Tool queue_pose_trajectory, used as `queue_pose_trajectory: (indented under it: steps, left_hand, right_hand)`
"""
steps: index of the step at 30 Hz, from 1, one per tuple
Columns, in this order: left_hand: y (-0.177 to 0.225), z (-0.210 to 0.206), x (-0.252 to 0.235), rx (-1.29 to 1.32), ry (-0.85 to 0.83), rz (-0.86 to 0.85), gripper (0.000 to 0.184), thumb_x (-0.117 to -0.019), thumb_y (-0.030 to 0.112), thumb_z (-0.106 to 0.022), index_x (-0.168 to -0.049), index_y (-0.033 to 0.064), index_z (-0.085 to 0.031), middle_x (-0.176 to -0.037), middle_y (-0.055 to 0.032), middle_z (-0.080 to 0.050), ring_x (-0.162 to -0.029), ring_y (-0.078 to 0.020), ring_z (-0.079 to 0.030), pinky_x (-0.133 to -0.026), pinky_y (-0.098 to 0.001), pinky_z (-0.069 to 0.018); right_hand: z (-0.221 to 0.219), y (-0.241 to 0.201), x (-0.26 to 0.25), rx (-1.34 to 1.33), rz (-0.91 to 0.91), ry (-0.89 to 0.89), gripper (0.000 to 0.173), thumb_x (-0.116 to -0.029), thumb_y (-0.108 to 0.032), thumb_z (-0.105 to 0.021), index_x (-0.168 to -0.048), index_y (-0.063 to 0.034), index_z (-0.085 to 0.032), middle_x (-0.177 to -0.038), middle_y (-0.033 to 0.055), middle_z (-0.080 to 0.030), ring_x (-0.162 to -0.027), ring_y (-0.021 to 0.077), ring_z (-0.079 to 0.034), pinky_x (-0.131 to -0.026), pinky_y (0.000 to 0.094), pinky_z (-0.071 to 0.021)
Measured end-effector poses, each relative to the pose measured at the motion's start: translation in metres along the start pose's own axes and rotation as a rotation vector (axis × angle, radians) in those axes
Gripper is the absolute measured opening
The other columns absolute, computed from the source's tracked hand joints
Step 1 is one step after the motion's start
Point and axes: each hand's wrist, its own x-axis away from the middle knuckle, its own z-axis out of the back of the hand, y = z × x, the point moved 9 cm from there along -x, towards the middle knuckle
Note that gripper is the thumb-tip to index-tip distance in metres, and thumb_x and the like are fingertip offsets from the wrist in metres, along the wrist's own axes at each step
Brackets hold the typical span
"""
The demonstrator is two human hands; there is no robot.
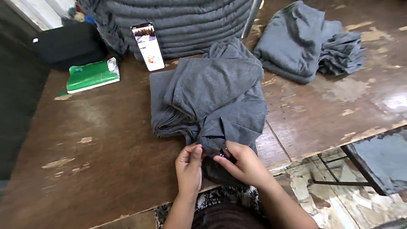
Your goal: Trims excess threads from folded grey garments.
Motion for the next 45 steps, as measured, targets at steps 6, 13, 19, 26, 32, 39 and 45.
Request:
queue_pose_trajectory:
  steps: [6,13,19,26,32,39,45]
  left_hand:
    - [0.001,-0.002,0.001,0.114,-0.060,0.003,0.004,-0.0904,0.014,-0.077,-0.091,0.0101,-0.076,-0.094,-0.0034,-0.075,-0.088,-0.0106,-0.071,-0.085,-0.0292,-0.0598]
    - [0.004,-0.006,0.001,0.089,-0.131,-0.060,0.005,-0.0906,0.011,-0.076,-0.095,0.0095,-0.078,-0.104,-0.0056,-0.075,-0.097,-0.0110,-0.071,-0.087,-0.0285,-0.0597]
    - [0.005,-0.006,-0.010,0.057,-0.081,0.011,0.017,-0.0953,0.003,-0.065,-0.110,0.0094,-0.062,-0.101,-0.0028,-0.071,-0.092,-0.0120,-0.070,-0.087,-0.0321,-0.0596]
    - [0.008,-0.012,-0.022,-0.033,-0.072,0.059,0.013,-0.0936,-0.002,-0.066,-0.102,0.0041,-0.073,-0.096,-0.0027,-0.073,-0.089,-0.0103,-0.070,-0.087,-0.0303,-0.0597]
    - [0.012,-0.013,-0.019,-0.015,-0.041,0.059,0.016,-0.1027,-0.001,-0.047,-0.100,0.0031,-0.062,-0.093,-0.0057,-0.071,-0.087,-0.0140,-0.072,-0.087,-0.0341,-0.0606]
    - [0.012,-0.016,-0.020,-0.080,-0.097,-0.012,0.029,-0.0939,-0.002,-0.065,-0.122,0.0029,-0.065,-0.103,-0.0022,-0.073,-0.096,-0.0111,-0.070,-0.092,-0.0325,-0.0582]
    - [0.012,-0.015,-0.019,-0.044,-0.068,0.025,0.014,-0.1026,0.002,-0.050,-0.098,0.0045,-0.063,-0.093,-0.0039,-0.071,-0.088,-0.0121,-0.071,-0.088,-0.0332,-0.0600]
  right_hand:
    - [-0.006,-0.015,0.002,0.261,0.046,0.063,0.043,-0.1034,-0.042,-0.050,-0.082,-0.0060,-0.059,-0.062,0.0042,-0.052,-0.053,0.0178,-0.053,-0.047,0.0334,-0.0428]
    - [-0.010,-0.025,-0.003,0.335,0.038,0.084,0.050,-0.1069,-0.045,-0.039,-0.081,-0.0065,-0.059,-0.057,0.0036,-0.050,-0.049,0.0199,-0.055,-0.044,0.0356,-0.0425]
    - [-0.009,-0.019,-0.004,0.300,0.008,0.073,0.052,-0.1085,-0.042,-0.034,-0.079,-0.0071,-0.059,-0.056,0.0033,-0.049,-0.049,0.0196,-0.054,-0.044,0.0360,-0.0417]
    - [-0.004,-0.006,0.004,0.099,-0.031,0.144,0.047,-0.1063,-0.045,-0.046,-0.083,-0.0044,-0.056,-0.061,0.0019,-0.046,-0.054,0.0135,-0.048,-0.050,0.0304,-0.0413]
    - [-0.003,-0.001,0.005,0.063,-0.038,0.168,0.044,-0.1032,-0.045,-0.054,-0.082,-0.0065,-0.056,-0.062,0.0006,-0.048,-0.055,0.0100,-0.048,-0.050,0.0269,-0.0404]
    - [-0.003,-0.001,0.003,0.009,-0.030,0.159,0.041,-0.1022,-0.040,-0.058,-0.079,-0.0064,-0.056,-0.063,0.0006,-0.048,-0.057,0.0079,-0.047,-0.052,0.0240,-0.0390]
    - [-0.003,-0.001,0.002,0.016,-0.034,0.160,0.041,-0.1030,-0.040,-0.057,-0.079,-0.0066,-0.056,-0.062,-0.0003,-0.046,-0.057,0.0078,-0.045,-0.053,0.0245,-0.0382]
